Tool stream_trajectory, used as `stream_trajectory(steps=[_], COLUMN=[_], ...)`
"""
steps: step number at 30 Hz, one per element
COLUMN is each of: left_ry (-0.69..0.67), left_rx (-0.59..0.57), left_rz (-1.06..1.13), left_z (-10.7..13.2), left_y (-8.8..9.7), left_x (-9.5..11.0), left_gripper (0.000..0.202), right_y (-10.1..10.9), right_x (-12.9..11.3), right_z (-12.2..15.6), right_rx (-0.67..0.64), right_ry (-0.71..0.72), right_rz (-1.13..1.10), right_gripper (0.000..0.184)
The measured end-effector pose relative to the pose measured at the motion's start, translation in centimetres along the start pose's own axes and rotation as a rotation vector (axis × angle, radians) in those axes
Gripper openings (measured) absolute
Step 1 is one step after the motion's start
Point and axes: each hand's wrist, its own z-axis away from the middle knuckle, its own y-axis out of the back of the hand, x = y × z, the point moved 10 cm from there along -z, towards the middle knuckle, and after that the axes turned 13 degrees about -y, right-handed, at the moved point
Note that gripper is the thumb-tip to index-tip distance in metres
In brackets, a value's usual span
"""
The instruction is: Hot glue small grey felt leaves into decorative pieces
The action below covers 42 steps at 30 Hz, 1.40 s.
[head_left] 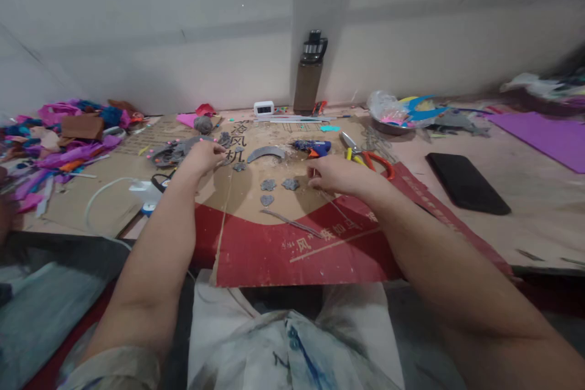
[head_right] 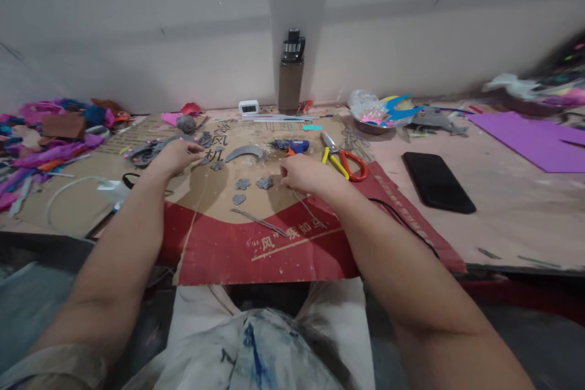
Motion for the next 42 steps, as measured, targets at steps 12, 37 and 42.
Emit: stream_trajectory(steps=[12,37,42], left_ry=[0.058,-0.331,-0.366], left_rx=[0.058,-0.315,-0.298], left_rz=[0.177,0.475,0.383], left_z=[0.0,4.1,3.8], left_y=[-0.4,-5.7,-6.0], left_x=[-0.9,17.2,17.1], left_gripper=[0.008,0.012,0.015], right_y=[-0.3,-0.7,-0.6], right_x=[-0.1,0.3,0.1], right_z=[0.0,-1.2,-1.0], right_rx=[-0.017,0.048,0.056], right_ry=[0.004,-0.006,0.008], right_rz=[-0.002,0.026,0.02], right_gripper=[0.011,0.017,0.017])
